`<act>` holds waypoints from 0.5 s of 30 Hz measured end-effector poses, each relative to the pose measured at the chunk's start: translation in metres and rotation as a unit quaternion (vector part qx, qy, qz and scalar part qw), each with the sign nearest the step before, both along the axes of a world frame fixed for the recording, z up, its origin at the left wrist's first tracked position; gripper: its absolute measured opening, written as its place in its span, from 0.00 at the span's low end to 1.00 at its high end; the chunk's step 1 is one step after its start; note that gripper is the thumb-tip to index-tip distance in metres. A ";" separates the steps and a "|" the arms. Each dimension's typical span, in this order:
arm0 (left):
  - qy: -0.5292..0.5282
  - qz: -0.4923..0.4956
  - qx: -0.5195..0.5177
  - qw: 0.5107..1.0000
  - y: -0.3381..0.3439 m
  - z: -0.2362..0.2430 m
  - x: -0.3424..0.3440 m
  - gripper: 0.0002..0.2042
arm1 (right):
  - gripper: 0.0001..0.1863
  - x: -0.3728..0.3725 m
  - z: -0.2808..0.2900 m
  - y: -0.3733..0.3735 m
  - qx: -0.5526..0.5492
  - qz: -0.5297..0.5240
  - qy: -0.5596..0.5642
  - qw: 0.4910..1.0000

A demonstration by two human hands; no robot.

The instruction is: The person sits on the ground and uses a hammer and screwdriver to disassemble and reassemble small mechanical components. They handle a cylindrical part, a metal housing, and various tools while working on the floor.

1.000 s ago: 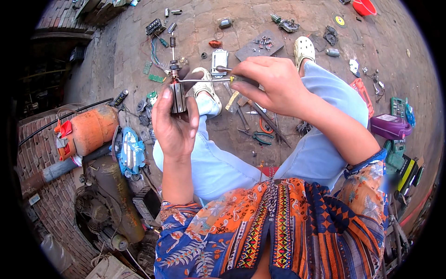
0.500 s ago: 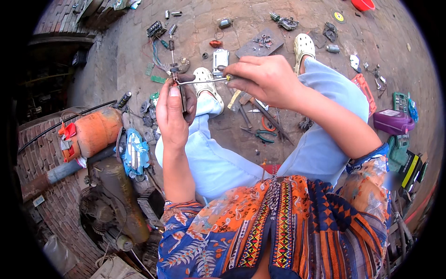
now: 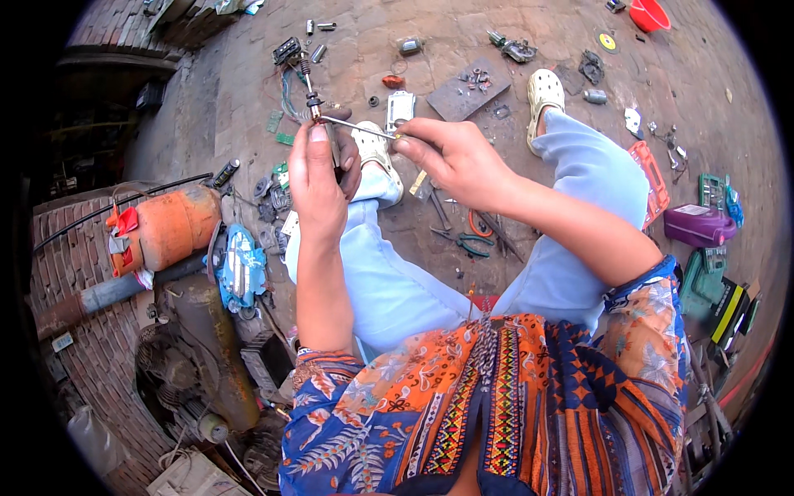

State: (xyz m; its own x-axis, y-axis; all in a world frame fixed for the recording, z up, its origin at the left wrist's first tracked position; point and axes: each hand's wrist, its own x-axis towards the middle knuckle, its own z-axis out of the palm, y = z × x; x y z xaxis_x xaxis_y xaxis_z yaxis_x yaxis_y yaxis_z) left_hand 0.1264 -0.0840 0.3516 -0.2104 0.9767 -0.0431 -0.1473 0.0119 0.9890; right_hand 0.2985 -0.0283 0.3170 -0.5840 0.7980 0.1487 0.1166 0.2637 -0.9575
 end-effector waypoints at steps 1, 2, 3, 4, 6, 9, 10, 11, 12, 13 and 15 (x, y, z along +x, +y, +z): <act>0.007 0.011 -0.001 1.000 0.001 -0.001 0.002 0.14 | 0.14 0.000 0.001 -0.001 -0.076 0.028 0.013 0.997; 0.014 0.022 -0.001 1.000 0.001 -0.003 0.003 0.13 | 0.15 0.000 0.002 -0.001 -0.151 0.056 0.025 0.987; 0.015 0.025 0.002 1.000 0.002 -0.004 0.003 0.13 | 0.17 0.000 0.003 -0.001 -0.225 0.084 0.038 0.970; 0.016 0.027 0.006 0.999 0.002 -0.006 0.003 0.13 | 0.21 -0.002 0.007 -0.005 -0.318 0.107 0.083 0.938; 0.010 0.030 0.007 0.999 0.002 -0.007 0.003 0.13 | 0.21 -0.002 0.001 -0.005 -0.427 0.148 0.141 0.881; -0.019 0.027 -0.001 0.999 0.002 -0.006 0.002 0.14 | 0.22 -0.003 0.002 -0.005 -0.523 0.182 0.182 0.812; -0.035 0.022 -0.005 0.999 0.002 -0.005 0.002 0.14 | 0.22 -0.003 0.002 -0.005 -0.545 0.188 0.189 0.795; -0.051 0.017 -0.009 0.999 0.002 -0.004 0.002 0.15 | 0.22 -0.003 0.002 -0.004 -0.552 0.190 0.193 0.788; -0.061 0.027 -0.008 0.998 0.003 -0.003 0.003 0.15 | 0.23 -0.003 0.002 -0.004 -0.560 0.193 0.198 0.781; -0.072 0.037 -0.007 0.997 0.003 -0.001 0.005 0.15 | 0.23 -0.004 0.001 -0.003 -0.567 0.195 0.202 0.774; -0.093 0.044 -0.008 0.995 0.004 0.003 0.007 0.16 | 0.24 -0.004 -0.001 -0.001 -0.577 0.210 0.211 0.761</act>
State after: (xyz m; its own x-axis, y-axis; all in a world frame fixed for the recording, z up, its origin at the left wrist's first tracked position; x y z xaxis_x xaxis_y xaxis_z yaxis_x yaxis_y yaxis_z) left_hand 0.1336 -0.0797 0.3545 -0.2819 0.9538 -0.1040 -0.3287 0.0058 0.9444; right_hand 0.2943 -0.0293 0.3157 -0.9177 0.2959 -0.2651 -0.1278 -0.8518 -0.5080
